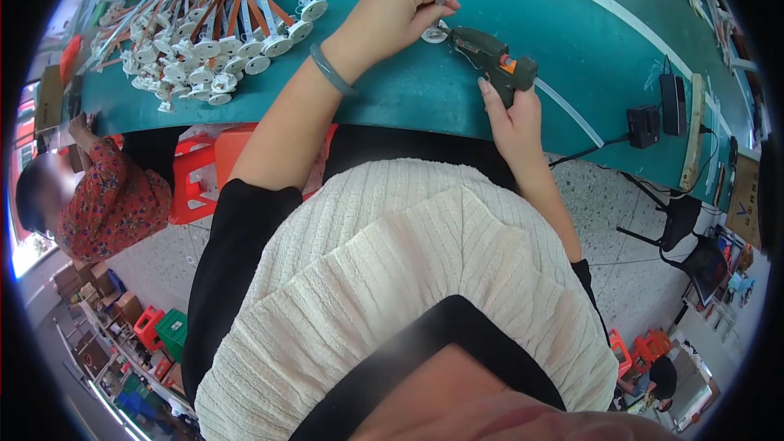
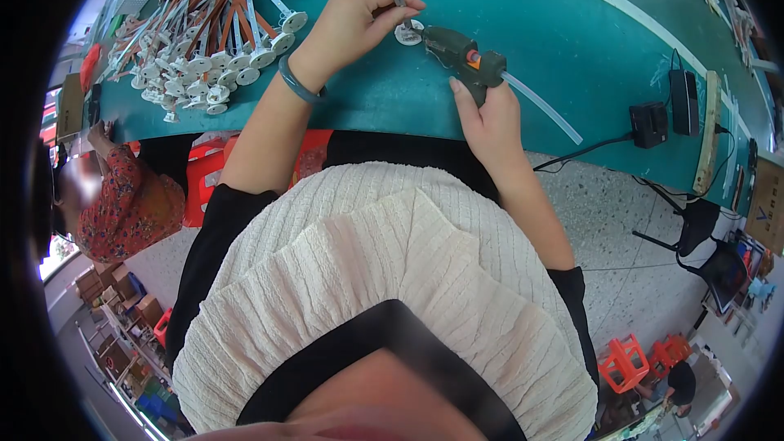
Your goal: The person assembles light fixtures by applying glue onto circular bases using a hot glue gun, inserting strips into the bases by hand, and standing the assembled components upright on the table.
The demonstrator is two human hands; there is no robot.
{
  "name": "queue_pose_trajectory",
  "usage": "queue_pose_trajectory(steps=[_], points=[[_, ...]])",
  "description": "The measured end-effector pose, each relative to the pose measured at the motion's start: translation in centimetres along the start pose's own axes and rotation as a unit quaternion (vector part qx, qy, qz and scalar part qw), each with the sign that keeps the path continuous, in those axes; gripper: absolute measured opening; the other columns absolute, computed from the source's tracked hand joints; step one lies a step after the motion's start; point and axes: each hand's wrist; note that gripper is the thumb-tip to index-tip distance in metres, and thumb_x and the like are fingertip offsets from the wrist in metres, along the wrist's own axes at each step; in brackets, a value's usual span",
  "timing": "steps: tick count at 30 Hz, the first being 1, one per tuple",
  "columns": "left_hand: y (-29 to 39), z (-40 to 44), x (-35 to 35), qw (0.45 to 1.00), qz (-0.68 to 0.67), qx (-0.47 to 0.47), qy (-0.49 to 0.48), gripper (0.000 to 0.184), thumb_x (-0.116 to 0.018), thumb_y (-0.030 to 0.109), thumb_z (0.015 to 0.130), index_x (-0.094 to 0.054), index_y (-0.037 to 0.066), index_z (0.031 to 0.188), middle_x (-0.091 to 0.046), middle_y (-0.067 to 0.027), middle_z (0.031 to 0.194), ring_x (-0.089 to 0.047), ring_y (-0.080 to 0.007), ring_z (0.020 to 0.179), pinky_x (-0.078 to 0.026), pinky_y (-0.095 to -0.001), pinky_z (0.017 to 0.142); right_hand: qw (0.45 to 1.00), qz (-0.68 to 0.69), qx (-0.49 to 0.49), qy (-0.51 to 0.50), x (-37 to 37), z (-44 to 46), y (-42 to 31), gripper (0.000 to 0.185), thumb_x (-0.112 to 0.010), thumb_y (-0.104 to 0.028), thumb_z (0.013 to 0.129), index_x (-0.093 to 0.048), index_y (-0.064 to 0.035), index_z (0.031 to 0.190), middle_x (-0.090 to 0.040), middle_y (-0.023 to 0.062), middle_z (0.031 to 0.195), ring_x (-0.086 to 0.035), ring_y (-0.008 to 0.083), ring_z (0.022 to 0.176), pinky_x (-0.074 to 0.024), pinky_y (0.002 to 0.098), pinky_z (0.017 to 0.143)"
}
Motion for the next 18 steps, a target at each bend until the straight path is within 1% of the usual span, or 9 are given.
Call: queue_pose_trajectory(steps=[4,8,10,13,14,16,18], points=[[0.1,-0.1,0.0,1.0,0.002,-0.006,0.002,0.013,-0.066,0.011,0.085,-0.071,0.005,0.096,-0.067,-0.0103,0.082,-0.065,-0.0218,0.071,-0.051,-0.0294,0.063,1.0,0.004,0.003,0.003,0.0,-0.1,0.1,0.027,-0.062,-0.014,0.09,-0.056,0.0014,0.112,-0.064,0.0168,0.092,-0.063,0.0299,0.082,-0.0473,0.0364,0.074],[0.3,0.1,0.0,1.0,0.01,-0.015,0.0,0.012,-0.066,0.01,0.085,-0.07,0.004,0.095,-0.066,-0.0104,0.082,-0.064,-0.0226,0.07,-0.051,-0.0297,0.064,0.999,-0.019,0.046,0.01,-0.1,-0.1,0.0,0.026,-0.062,-0.013,0.09,-0.057,0.0019,0.111,-0.065,0.0161,0.092,-0.064,0.0294,0.081,-0.0476,0.0359,0.073],[0.5,0.2,0.1,1.0,0.01,-0.003,-0.008,0.012,-0.065,0.009,0.085,-0.069,0.002,0.094,-0.066,-0.0101,0.08,-0.064,-0.0219,0.07,-0.051,-0.0298,0.064,0.998,-0.022,0.061,0.012,-0.2,-0.1,0.5,0.026,-0.062,-0.012,0.09,-0.058,0.0022,0.111,-0.066,0.0158,0.094,-0.064,0.0283,0.082,-0.048,0.0353,0.074],[1.3,0.1,0.4,0.999,-0.004,0.038,-0.023,0.013,-0.062,0.007,0.086,-0.068,0.001,0.095,-0.065,-0.01,0.079,-0.064,-0.0207,0.069,-0.051,-0.0298,0.064,0.999,0.044,0.017,0.003,-0.1,-0.3,0.6,0.026,-0.062,-0.01,0.089,-0.058,0.0018,0.112,-0.067,0.0134,0.098,-0.065,0.0235,0.084,-0.0488,0.0343,0.077],[1.5,0.2,0.5,0.998,-0.011,0.055,-0.029,0.013,-0.061,0.006,0.086,-0.067,0.0,0.095,-0.064,-0.0101,0.079,-0.063,-0.0202,0.068,-0.051,-0.0298,0.065,0.998,0.069,0.01,0.004,0.1,-0.3,0.8,0.027,-0.062,-0.009,0.09,-0.058,0.0015,0.114,-0.067,0.0123,0.099,-0.065,0.0212,0.085,-0.0493,0.0332,0.076],[1.4,0.1,0.6,0.998,-0.022,0.061,-0.028,0.015,-0.059,0.006,0.086,-0.066,0.0,0.097,-0.065,-0.0105,0.082,-0.065,-0.0194,0.07,-0.052,-0.0298,0.067,0.993,0.119,-0.008,0.007,0.4,-0.4,1.2,0.028,-0.062,-0.008,0.09,-0.057,0.0009,0.116,-0.068,0.0101,0.101,-0.064,0.0165,0.086,-0.0503,0.031,0.074],[1.2,0.1,0.6,0.997,-0.034,0.066,-0.034,0.016,-0.058,0.005,0.086,-0.065,0.0,0.1,-0.065,-0.0109,0.085,-0.066,-0.019,0.073,-0.053,-0.0299,0.069,0.99,0.135,-0.035,-0.004,0.6,-0.4,1.2,0.031,-0.062,-0.008,0.09,-0.055,0.0002,0.119,-0.068,0.0086,0.1,-0.063,0.0135,0.085,-0.0504,0.0284,0.071]])
Point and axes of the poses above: each hand's wrist, its own z-axis towards the middle knuckle, its own x-axis out of the back of the hand, y = z × x
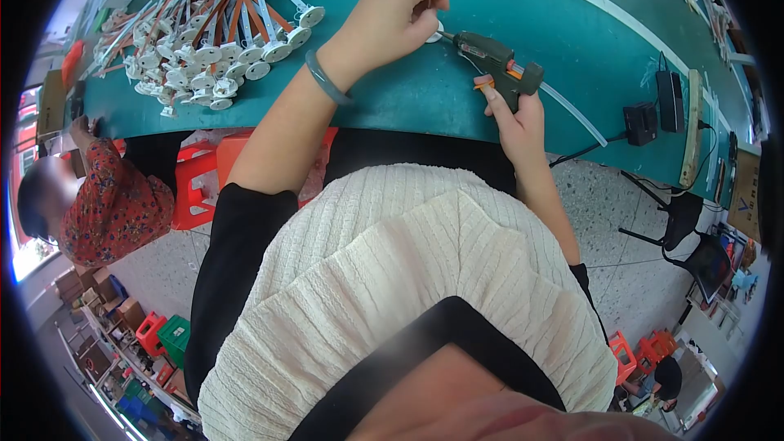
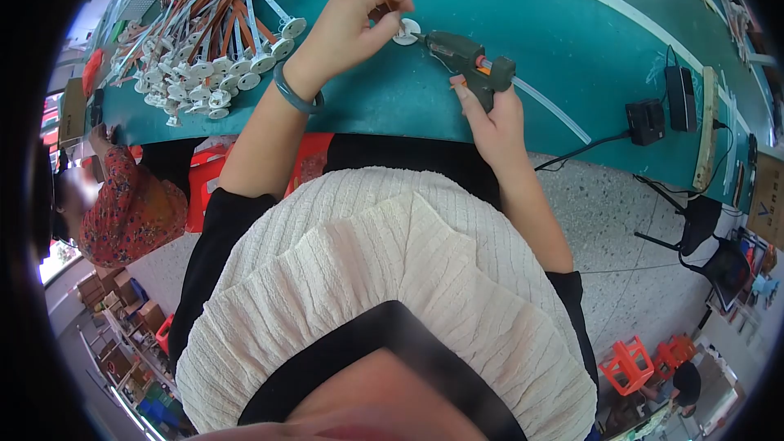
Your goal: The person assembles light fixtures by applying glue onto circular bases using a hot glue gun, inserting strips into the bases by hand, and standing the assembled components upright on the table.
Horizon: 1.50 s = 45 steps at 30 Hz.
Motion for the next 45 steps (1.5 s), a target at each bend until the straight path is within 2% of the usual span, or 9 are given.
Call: queue_pose_trajectory(steps=[7,16,25,31,45], points=[[-0.4,0.4,0.3,1.0,-0.016,0.0,-0.026,0.024,-0.056,0.0,0.086,-0.065,0.002,0.108,-0.067,-0.0107,0.09,-0.068,-0.0187,0.079,-0.055,-0.0303,0.075,1.0,0.006,0.006,-0.019,0.1,0.2,0.3,0.038,-0.061,-0.007,0.09,-0.05,-0.0007,0.126,-0.067,0.0077,0.101,-0.061,0.0101,0.082,-0.0494,0.0243,0.067],[-0.1,-0.3,-0.1,0.999,0.021,-0.033,0.005,0.025,-0.058,0.0,0.086,-0.067,0.004,0.109,-0.069,-0.0093,0.094,-0.068,-0.0187,0.08,-0.055,-0.0301,0.076,1.0,-0.021,0.017,-0.014,-0.4,0.8,-0.2,0.035,-0.063,-0.005,0.089,-0.053,-0.0001,0.122,-0.068,0.0109,0.099,-0.064,0.0177,0.089,-0.0487,0.0309,0.08],[-0.3,-0.3,0.1,1.0,0.001,-0.005,-0.004,0.023,-0.057,0.001,0.086,-0.067,0.003,0.107,-0.069,-0.0097,0.095,-0.069,-0.0189,0.081,-0.055,-0.0294,0.077,0.995,-0.096,0.02,-0.009,-0.8,1.1,0.2,0.035,-0.064,-0.014,0.088,-0.054,0.0003,0.118,-0.066,0.0163,0.094,-0.065,0.0283,0.084,-0.0487,0.0343,0.075],[-0.5,-0.3,0.1,1.0,0.001,-0.002,-0.004,0.022,-0.058,0.001,0.087,-0.067,0.003,0.106,-0.069,-0.0098,0.094,-0.069,-0.0185,0.081,-0.056,-0.0294,0.077,0.994,-0.106,0.027,-0.006,-1.0,1.1,0.0,0.034,-0.064,-0.013,0.088,-0.053,0.0009,0.117,-0.065,0.0176,0.093,-0.064,0.0309,0.082,-0.0485,0.0357,0.074],[-0.5,-0.3,0.1,1.0,-0.004,-0.001,-0.005,0.022,-0.057,0.001,0.086,-0.067,0.003,0.106,-0.068,-0.0097,0.093,-0.069,-0.0189,0.081,-0.056,-0.0295,0.076,0.994,-0.111,0.025,-0.002,-0.9,1.1,0.2,0.033,-0.065,-0.014,0.088,-0.053,0.0006,0.115,-0.065,0.0172,0.09,-0.064,0.0307,0.079,-0.0488,0.0358,0.072]])
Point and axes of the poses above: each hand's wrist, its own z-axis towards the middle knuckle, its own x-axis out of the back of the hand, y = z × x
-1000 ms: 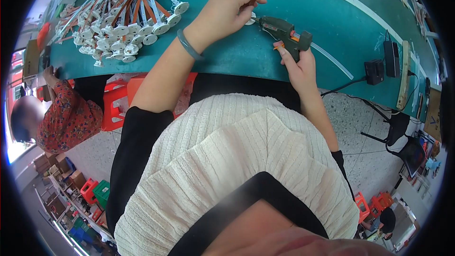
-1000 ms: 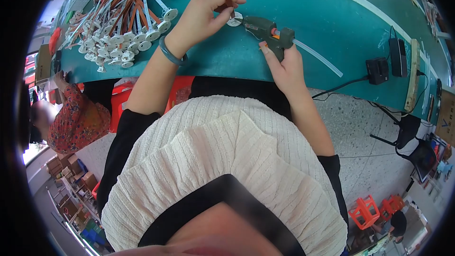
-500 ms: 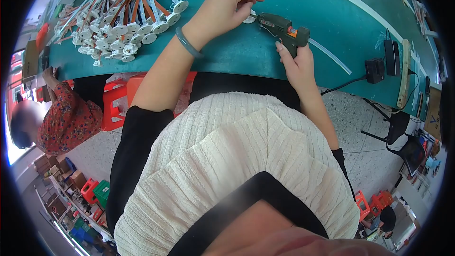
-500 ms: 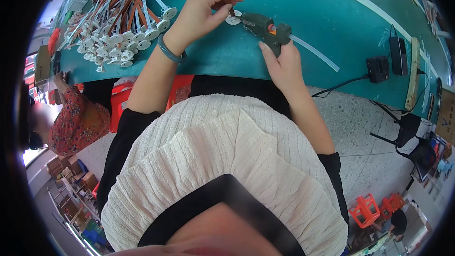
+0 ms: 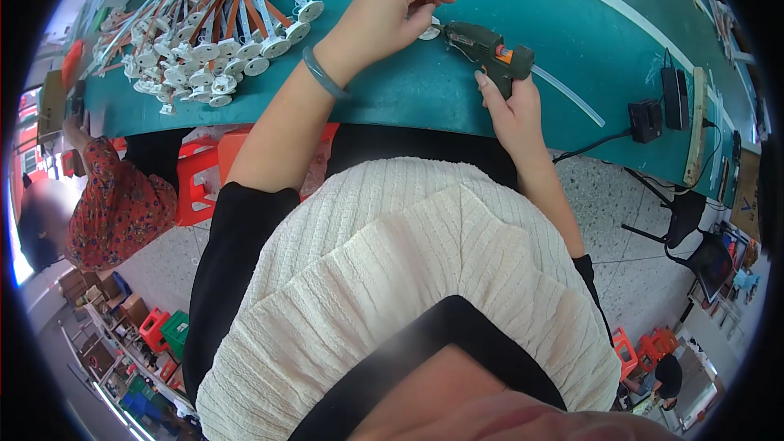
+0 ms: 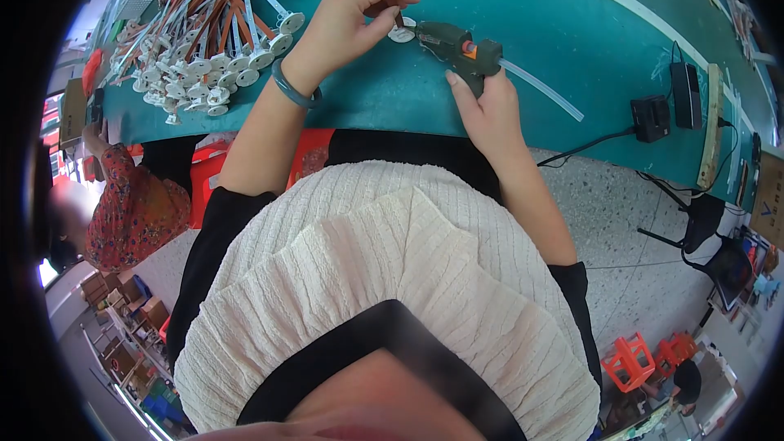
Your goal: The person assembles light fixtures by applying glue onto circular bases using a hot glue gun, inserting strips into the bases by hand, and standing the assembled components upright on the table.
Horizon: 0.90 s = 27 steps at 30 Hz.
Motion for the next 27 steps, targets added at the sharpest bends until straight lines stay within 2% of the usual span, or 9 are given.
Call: queue_pose_trajectory(steps=[16,27], points=[[0.05,0.01,-0.08,1.0,-0.008,0.003,0.004,0.022,-0.058,0.001,0.086,-0.067,0.002,0.105,-0.069,-0.0096,0.093,-0.069,-0.0187,0.082,-0.055,-0.0294,0.077,1.0,0.001,0.001,0.008,0.01,-0.11,-0.14,0.033,-0.065,-0.013,0.088,-0.054,0.0004,0.115,-0.065,0.0172,0.092,-0.064,0.0303,0.081,-0.0488,0.0355,0.073],[0.03,-0.05,-0.15,1.0,-0.022,0.007,0.005,0.022,-0.057,0.001,0.086,-0.067,0.002,0.106,-0.069,-0.0095,0.096,-0.069,-0.0183,0.083,-0.056,-0.0293,0.078,1.0,0.024,0.002,0.013,-0.11,-0.2,0.14,0.03,-0.065,-0.013,0.088,-0.056,-0.0004,0.114,-0.066,0.0143,0.093,-0.064,0.024,0.08,-0.0491,0.0335,0.073]])
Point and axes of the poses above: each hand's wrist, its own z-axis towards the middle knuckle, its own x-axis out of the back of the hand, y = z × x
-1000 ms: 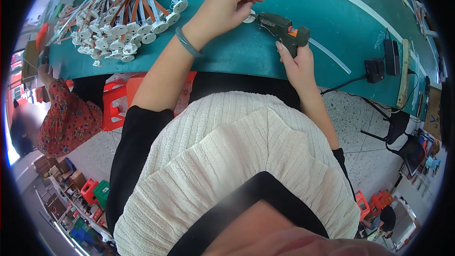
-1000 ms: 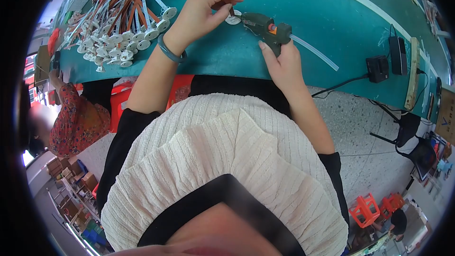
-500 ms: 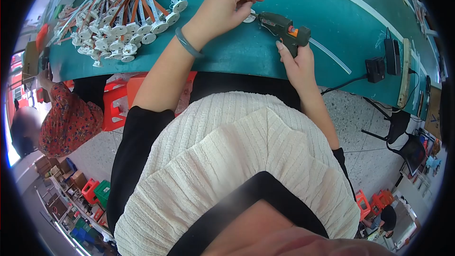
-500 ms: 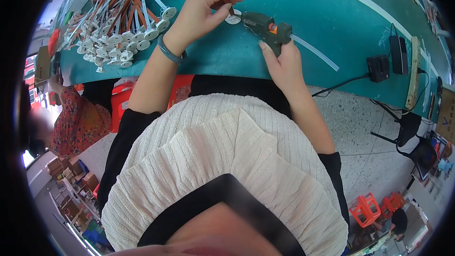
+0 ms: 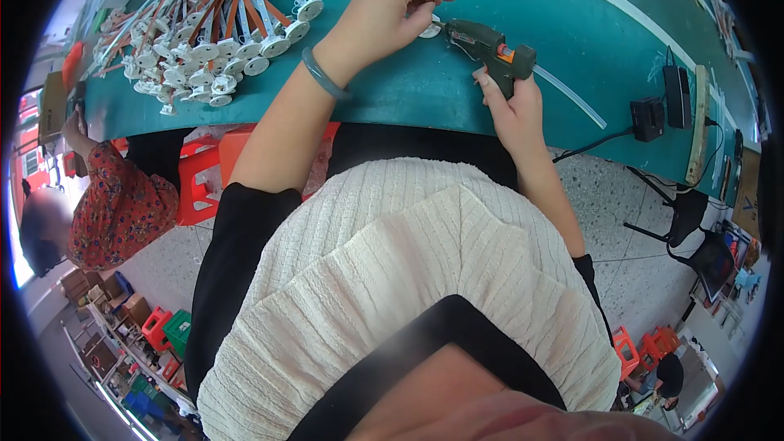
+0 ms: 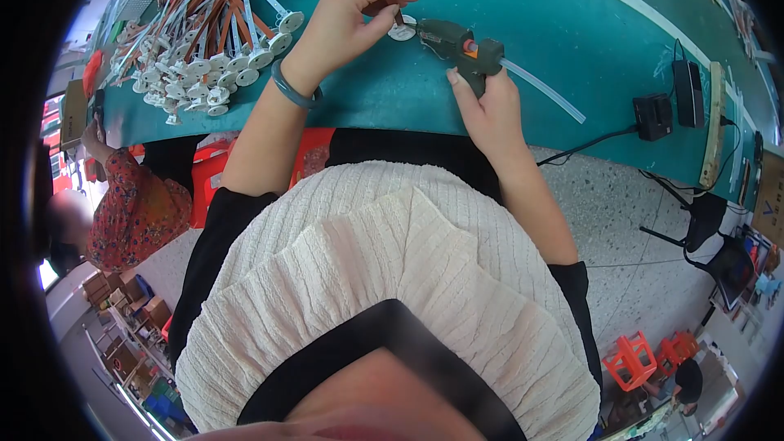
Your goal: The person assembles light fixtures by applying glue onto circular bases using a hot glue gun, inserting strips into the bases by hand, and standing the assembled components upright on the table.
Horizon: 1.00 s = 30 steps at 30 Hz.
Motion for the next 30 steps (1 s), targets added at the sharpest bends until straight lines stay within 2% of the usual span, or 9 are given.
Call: queue_pose_trajectory(steps=[4,7,11,14,15,17,23,26,30], points=[[-0.1,-0.1,0.1,1.0,-0.006,0.005,0.002,0.023,-0.057,0.001,0.087,-0.066,0.002,0.108,-0.069,-0.009,0.096,-0.069,-0.0168,0.085,-0.055,-0.029,0.079,0.995,0.098,-0.025,-0.009,0.2,-0.1,-0.4,0.028,-0.06,-0.012,0.091,-0.055,0.0018,0.115,-0.067,0.0119,0.097,-0.055,0.0094,0.068,-0.044,0.0236,0.058],[-1.1,-0.2,0.1,0.996,-0.076,0.029,0.046,0.024,-0.057,0.002,0.088,-0.066,0.004,0.11,-0.068,-0.0075,0.094,-0.068,-0.0148,0.086,-0.055,-0.0283,0.079,0.948,0.303,-0.088,-0.045,2.0,0.1,-0.2,0.029,-0.056,-0.015,0.092,-0.052,0.0005,0.117,-0.065,0.0138,0.099,-0.054,0.0129,0.065,-0.0438,0.0257,0.06],[-2.2,1.1,1.3,0.98,-0.161,0.085,0.083,0.025,-0.059,0.004,0.09,-0.065,0.004,0.114,-0.067,-0.0054,0.095,-0.066,-0.0127,0.086,-0.055,-0.0266,0.078,0.833,0.539,-0.103,-0.073,3.8,0.3,2.2,0.033,-0.056,-0.023,0.091,-0.049,-0.0024,0.116,-0.061,0.0149,0.1,-0.053,0.0169,0.062,-0.0396,0.028,0.059],[-3.2,3.8,2.7,0.987,-0.099,0.07,0.109,0.027,-0.06,0.001,0.088,-0.064,0.004,0.115,-0.066,-0.0058,0.096,-0.066,-0.0112,0.086,-0.054,-0.0246,0.076,0.786,0.607,-0.095,-0.073,3.8,0.6,2.6,0.029,-0.052,-0.02,0.093,-0.051,-0.002,0.115,-0.063,0.0181,0.102,-0.056,0.0187,0.064,-0.0423,0.0294,0.06],[-6.7,5.1,3.3,0.985,-0.113,0.06,0.114,0.036,-0.064,0.025,0.09,-0.063,0.001,0.117,-0.067,-0.0112,0.101,-0.066,-0.0181,0.093,-0.053,-0.0294,0.08,0.792,0.598,-0.091,-0.083,3.8,0.7,2.6,0.029,-0.053,-0.021,0.093,-0.051,-0.003,0.116,-0.062,0.0184,0.103,-0.056,0.0186,0.064,-0.043,0.0301,0.061],[-6.3,8.8,5.1,0.975,-0.054,0.071,0.205,0.029,-0.063,0.003,0.079,-0.062,-0.002,0.108,-0.068,-0.0166,0.089,-0.067,-0.0283,0.078,-0.053,-0.0358,0.073,0.797,0.59,-0.097,-0.082,3.7,0.7,2.6,0.029,-0.053,-0.021,0.093,-0.051,-0.0029,0.116,-0.063,0.0182,0.103,-0.056,0.0187,0.064,-0.0429,0.03,0.061],[-16.2,17.0,7.7,0.948,0.103,0.063,0.294,0.021,-0.058,-0.001,0.08,-0.065,0.002,0.1,-0.068,-0.015,0.083,-0.067,-0.0268,0.078,-0.053,-0.0348,0.072,0.8,0.584,-0.12,-0.073,3.7,0.7,2.7,0.033,-0.056,-0.023,0.092,-0.05,-0.0013,0.117,-0.062,0.0208,0.103,-0.058,0.0197,0.064,-0.0442,0.032,0.06],[-18.1,19.6,8.0,0.955,0.064,0.086,0.276,0.019,-0.058,-0.001,0.081,-0.065,0.001,0.098,-0.068,-0.0156,0.084,-0.067,-0.0282,0.079,-0.053,-0.0354,0.073,0.804,0.575,-0.138,-0.062,3.8,0.8,2.2,0.033,-0.057,-0.022,0.092,-0.05,-0.0012,0.117,-0.062,0.0209,0.103,-0.058,0.0199,0.065,-0.044,0.0316,0.06],[-20.5,20.7,7.1,0.963,0.116,0.075,0.231,0.021,-0.059,0.002,0.081,-0.065,0.001,0.101,-0.069,-0.0164,0.088,-0.068,-0.0293,0.081,-0.053,-0.0355,0.074,0.803,0.57,-0.169,-0.045,4.0,1.1,2.0,0.033,-0.057,-0.022,0.091,-0.051,-0.0013,0.117,-0.062,0.0212,0.103,-0.057,0.0199,0.065,-0.0436,0.0323,0.06]])
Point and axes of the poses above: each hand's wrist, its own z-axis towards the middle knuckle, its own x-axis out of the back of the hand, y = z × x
